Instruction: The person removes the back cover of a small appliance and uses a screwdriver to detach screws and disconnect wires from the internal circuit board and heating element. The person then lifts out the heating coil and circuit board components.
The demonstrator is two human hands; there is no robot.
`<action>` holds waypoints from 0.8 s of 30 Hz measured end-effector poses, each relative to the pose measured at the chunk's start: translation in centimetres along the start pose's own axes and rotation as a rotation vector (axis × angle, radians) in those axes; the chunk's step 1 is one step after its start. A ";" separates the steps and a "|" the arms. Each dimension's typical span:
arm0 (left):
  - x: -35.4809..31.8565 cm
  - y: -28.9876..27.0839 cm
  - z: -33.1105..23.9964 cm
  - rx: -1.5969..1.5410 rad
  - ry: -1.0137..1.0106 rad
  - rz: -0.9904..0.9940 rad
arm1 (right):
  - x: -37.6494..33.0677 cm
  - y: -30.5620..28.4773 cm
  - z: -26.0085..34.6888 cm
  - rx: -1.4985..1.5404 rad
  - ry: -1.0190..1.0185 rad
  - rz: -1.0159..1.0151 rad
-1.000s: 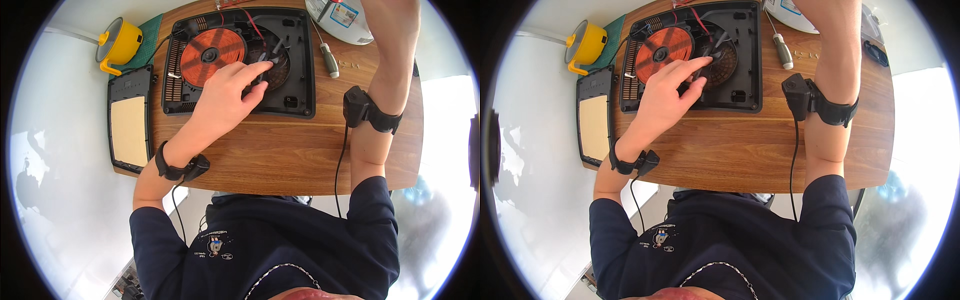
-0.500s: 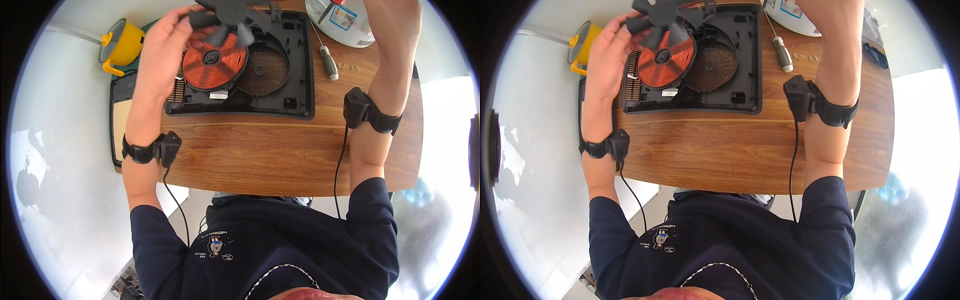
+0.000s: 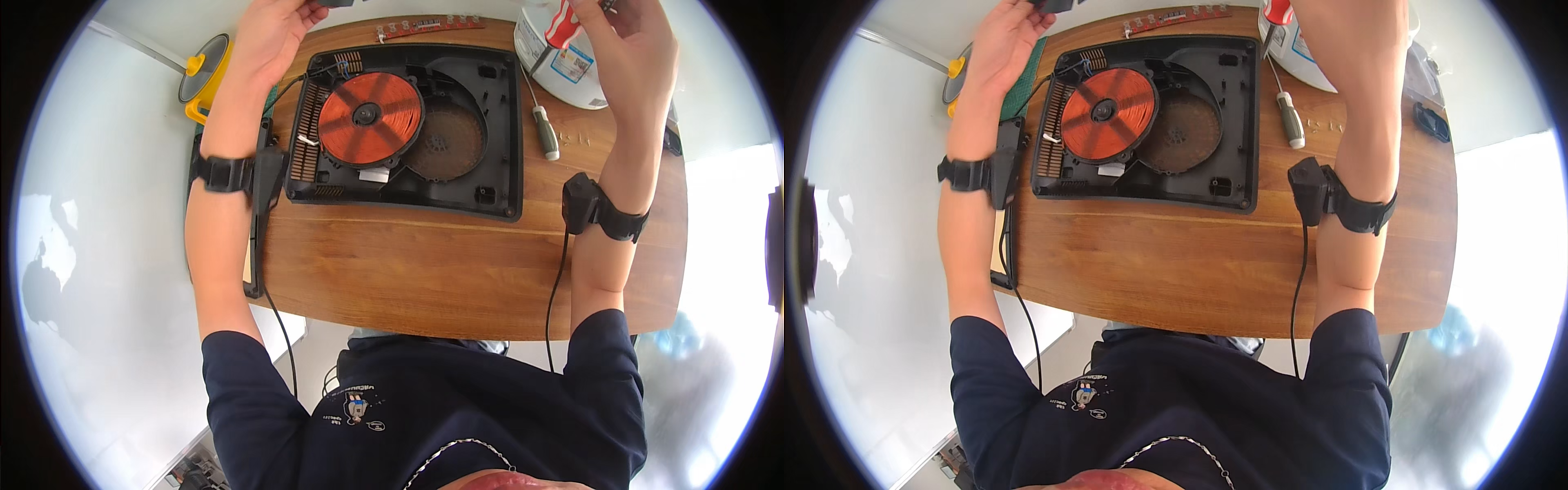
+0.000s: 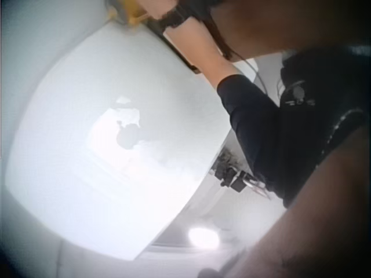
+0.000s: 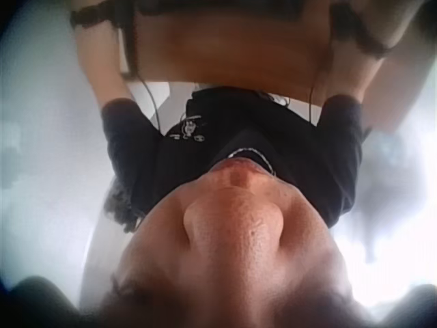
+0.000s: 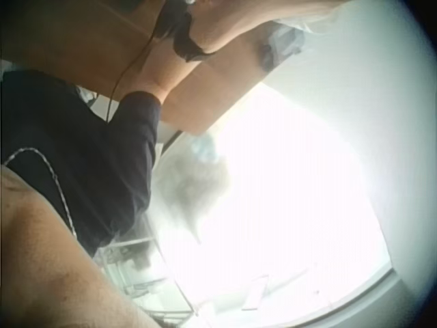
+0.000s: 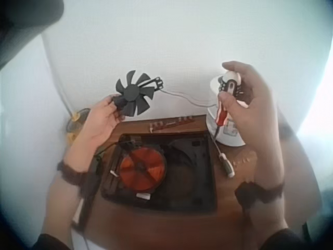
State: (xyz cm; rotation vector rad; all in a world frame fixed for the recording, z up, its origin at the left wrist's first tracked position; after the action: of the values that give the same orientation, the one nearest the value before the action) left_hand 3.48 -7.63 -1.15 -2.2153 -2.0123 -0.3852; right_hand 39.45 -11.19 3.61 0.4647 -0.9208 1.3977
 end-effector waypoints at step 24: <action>9.1 -23.8 14.7 0.419 -0.587 -0.131 | 2.7 12.8 -4.1 -0.043 0.156 0.083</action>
State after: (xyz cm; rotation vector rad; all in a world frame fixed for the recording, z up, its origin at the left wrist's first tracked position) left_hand -17.82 7.42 -14.66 -2.0779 -2.2255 0.6988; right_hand 28.03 -4.36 0.28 0.2830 -0.8488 1.4644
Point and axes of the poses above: each hand's wrist, its own x-axis towards the middle knuckle, its own y-axis out of the palm, z = x × y, the point moved 3 cm from there along x, towards the middle knuckle, and after that the axes turned 4 degrees about z, right-handed, at the moved point
